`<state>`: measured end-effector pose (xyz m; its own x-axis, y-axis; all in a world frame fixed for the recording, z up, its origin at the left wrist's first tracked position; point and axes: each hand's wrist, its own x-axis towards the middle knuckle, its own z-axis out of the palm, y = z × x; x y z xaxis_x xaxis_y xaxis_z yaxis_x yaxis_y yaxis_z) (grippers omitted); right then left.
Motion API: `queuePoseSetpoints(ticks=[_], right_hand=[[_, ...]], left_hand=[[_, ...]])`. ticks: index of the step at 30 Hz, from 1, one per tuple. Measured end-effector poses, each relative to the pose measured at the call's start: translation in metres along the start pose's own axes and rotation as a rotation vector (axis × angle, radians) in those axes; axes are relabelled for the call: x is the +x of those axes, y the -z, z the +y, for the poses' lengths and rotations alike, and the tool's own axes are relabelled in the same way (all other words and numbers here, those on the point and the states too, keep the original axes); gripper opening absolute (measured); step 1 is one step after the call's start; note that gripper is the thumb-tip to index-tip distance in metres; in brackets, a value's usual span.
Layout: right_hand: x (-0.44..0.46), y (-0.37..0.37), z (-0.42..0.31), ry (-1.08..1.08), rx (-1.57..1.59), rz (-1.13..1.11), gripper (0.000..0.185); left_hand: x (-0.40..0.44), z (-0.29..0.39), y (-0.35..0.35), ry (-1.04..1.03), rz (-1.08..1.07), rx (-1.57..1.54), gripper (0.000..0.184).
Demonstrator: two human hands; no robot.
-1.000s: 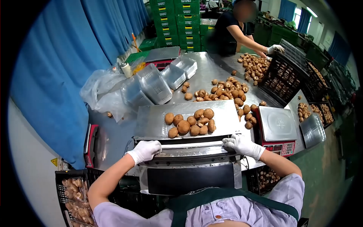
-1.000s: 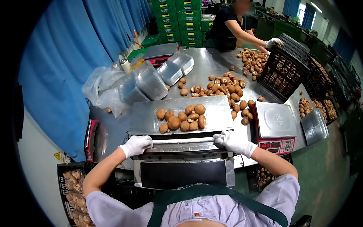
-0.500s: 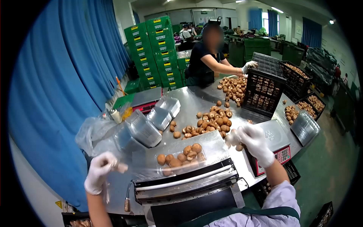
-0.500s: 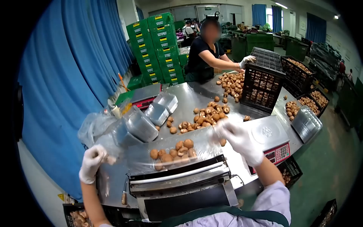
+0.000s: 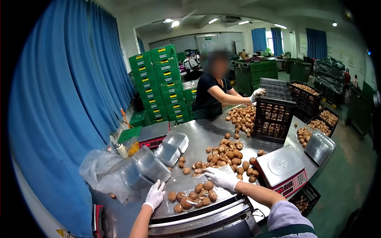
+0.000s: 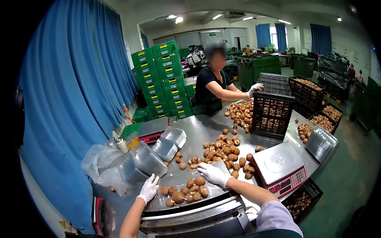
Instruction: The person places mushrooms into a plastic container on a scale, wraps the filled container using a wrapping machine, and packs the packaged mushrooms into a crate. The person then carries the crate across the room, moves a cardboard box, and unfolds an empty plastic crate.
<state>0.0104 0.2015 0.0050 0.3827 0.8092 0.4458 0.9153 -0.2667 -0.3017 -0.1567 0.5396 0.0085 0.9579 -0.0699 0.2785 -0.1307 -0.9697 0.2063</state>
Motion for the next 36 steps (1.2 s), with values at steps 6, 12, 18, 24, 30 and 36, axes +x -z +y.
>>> queuePoseSetpoints(ticks=[6, 12, 18, 24, 30, 36], right_hand=[[0.0, 0.011, -0.012, -0.029, -0.016, -0.022, 0.03], [0.001, 0.015, -0.017, -0.08, -0.059, -0.046, 0.033], [0.005, 0.024, -0.025, -0.104, -0.055, -0.064, 0.034], [0.003, 0.024, -0.025, -0.115, -0.033, -0.074, 0.035], [0.002, 0.023, -0.024, -0.081, -0.019, -0.038, 0.031], [-0.002, 0.01, -0.011, -0.079, 0.025, -0.078, 0.034]], left_hand=[[-0.001, 0.002, 0.002, -0.025, -0.002, 0.06, 0.049], [0.0, 0.002, 0.0, -0.001, -0.012, 0.098, 0.05], [-0.001, 0.005, 0.003, 0.002, -0.01, 0.082, 0.05], [-0.001, 0.008, 0.005, 0.021, -0.029, 0.086, 0.05], [-0.001, 0.006, 0.004, -0.006, -0.023, 0.093, 0.048], [-0.004, 0.008, 0.009, -0.024, -0.062, 0.029, 0.044]])
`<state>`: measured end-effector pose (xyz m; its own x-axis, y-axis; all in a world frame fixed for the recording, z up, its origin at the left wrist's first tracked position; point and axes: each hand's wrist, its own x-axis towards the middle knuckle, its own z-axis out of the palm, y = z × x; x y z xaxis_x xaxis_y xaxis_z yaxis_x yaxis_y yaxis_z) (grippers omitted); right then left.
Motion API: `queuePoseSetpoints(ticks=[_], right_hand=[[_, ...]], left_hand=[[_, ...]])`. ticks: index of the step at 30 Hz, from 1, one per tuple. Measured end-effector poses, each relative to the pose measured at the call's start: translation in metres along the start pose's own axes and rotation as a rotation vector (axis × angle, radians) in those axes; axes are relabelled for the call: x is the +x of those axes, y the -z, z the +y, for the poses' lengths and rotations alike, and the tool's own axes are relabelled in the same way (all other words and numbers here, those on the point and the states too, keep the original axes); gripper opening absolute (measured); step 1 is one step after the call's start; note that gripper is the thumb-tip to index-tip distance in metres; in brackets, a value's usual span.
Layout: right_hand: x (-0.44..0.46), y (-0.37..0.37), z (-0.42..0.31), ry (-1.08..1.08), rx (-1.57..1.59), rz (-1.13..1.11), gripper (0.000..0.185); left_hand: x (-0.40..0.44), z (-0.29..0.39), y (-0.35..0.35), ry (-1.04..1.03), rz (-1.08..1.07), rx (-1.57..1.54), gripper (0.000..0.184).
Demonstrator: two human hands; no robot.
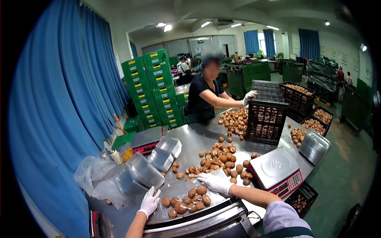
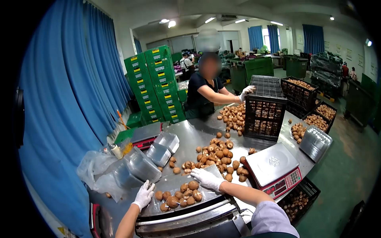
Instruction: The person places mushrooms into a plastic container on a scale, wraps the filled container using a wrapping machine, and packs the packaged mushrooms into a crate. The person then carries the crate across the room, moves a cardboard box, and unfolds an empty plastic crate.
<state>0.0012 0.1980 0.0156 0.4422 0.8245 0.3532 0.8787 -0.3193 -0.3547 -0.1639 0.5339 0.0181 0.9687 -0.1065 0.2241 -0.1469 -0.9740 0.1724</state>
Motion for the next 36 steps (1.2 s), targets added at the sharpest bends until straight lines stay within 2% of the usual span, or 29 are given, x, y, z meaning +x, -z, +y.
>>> queuePoseSetpoints(ticks=[2, 3, 4, 5, 6, 8, 9, 11, 12, 14, 15, 16, 19, 20, 22, 23, 24, 27, 28, 29, 30, 31, 32, 33, 34, 36], right_hand=[[0.001, -0.003, 0.006, 0.022, -0.003, -0.044, 0.034], [-0.001, 0.0, 0.005, 0.023, 0.021, -0.047, 0.034], [-0.003, 0.003, 0.002, 0.023, 0.049, -0.05, 0.033], [-0.004, -0.007, 0.01, 0.012, 0.119, -0.039, 0.032], [-0.005, -0.03, 0.022, -0.171, 0.623, 0.056, 0.031], [-0.011, -0.016, 0.006, -0.077, 0.438, 0.141, 0.026], [-0.011, -0.007, 0.0, -0.077, 0.441, 0.14, 0.026], [-0.01, 0.009, -0.014, -0.228, 0.313, 0.038, 0.025], [-0.011, 0.014, -0.02, -0.224, 0.282, 0.076, 0.025], [-0.013, 0.016, -0.024, -0.249, 0.239, 0.068, 0.029], [-0.015, 0.014, -0.026, -0.269, 0.272, 0.115, 0.031], [-0.017, 0.012, -0.029, -0.272, 0.278, 0.116, 0.031], [-0.018, 0.007, -0.031, -0.529, 0.405, 0.108, 0.034], [-0.021, 0.003, -0.031, -0.531, 0.406, 0.108, 0.034], [-0.021, 0.006, -0.034, -0.661, 0.458, 0.119, 0.03], [-0.024, 0.018, -0.05, -0.839, 0.834, 0.133, 0.025], [-0.025, 0.014, -0.049, -0.831, 0.83, 0.135, 0.025], [-0.031, -0.009, -0.039, -0.355, 0.231, 0.582, 0.029], [-0.031, -0.005, -0.042, -0.352, 0.233, 0.579, 0.029], [-0.032, 0.0, -0.043, -0.475, 0.174, 0.389, 0.031], [-0.031, 0.006, -0.044, -0.595, 0.114, 0.195, 0.034], [-0.025, 0.018, -0.046, -0.691, 0.135, -0.146, 0.038], [-0.024, 0.017, -0.049, -0.693, 0.141, -0.15, 0.038], [-0.022, 0.015, -0.051, -0.722, 0.176, -0.139, 0.038], [-0.021, 0.014, -0.052, -0.749, 0.208, -0.13, 0.038], [-0.021, 0.0, -0.044, -0.727, 0.153, -0.082, 0.038]], left_hand=[[-0.002, -0.002, -0.004, -0.084, 0.029, -0.059, 0.042], [-0.006, 0.009, -0.004, 0.095, 0.031, -0.358, 0.043], [-0.009, -0.004, -0.021, 0.219, 0.009, -0.494, 0.047], [-0.013, 0.001, -0.008, 0.21, -0.03, -0.488, 0.048], [-0.018, 0.008, 0.002, 0.202, -0.072, -0.484, 0.049], [-0.022, 0.009, 0.004, 0.23, -0.036, -0.516, 0.045], [-0.021, 0.009, 0.006, 0.197, -0.048, -0.464, 0.042], [-0.022, 0.006, 0.006, 0.094, -0.002, -0.314, 0.038], [-0.026, 0.005, 0.005, 0.099, -0.011, -0.312, 0.038], [-0.029, 0.006, 0.007, 0.342, -0.132, -0.411, 0.038], [-0.033, 0.005, 0.001, 0.302, -0.032, -0.461, 0.037], [-0.034, 0.005, -0.001, 0.303, -0.037, -0.457, 0.037], [-0.036, 0.024, -0.003, 0.631, 0.038, -0.994, 0.029], [-0.037, 0.02, -0.013, 0.632, 0.036, -0.994, 0.029], [-0.033, 0.018, -0.026, 0.765, 0.21, -1.172, 0.029], [-0.034, 0.024, -0.021, 0.763, 0.207, -1.311, 0.024], [-0.036, 0.03, -0.016, 0.831, 0.209, -1.345, 0.023], [-0.041, 0.047, 0.003, 0.9, 0.232, -1.271, 0.021], [-0.043, 0.045, 0.003, 0.784, 0.3, -0.997, 0.021], [-0.045, 0.045, 0.002, 0.663, 0.357, -0.724, 0.022], [-0.047, 0.044, 0.001, 0.668, 0.355, -0.724, 0.022], [-0.044, 0.054, 0.014, 0.757, 0.223, -0.724, 0.025], [-0.044, 0.059, 0.021, 0.843, 0.088, -0.719, 0.028], [-0.046, 0.04, -0.002, 0.712, 0.063, -0.493, 0.035], [-0.045, 0.036, -0.01, 0.715, -0.059, -0.511, 0.043], [-0.044, 0.029, -0.028, 0.681, -0.007, -0.515, 0.044]])
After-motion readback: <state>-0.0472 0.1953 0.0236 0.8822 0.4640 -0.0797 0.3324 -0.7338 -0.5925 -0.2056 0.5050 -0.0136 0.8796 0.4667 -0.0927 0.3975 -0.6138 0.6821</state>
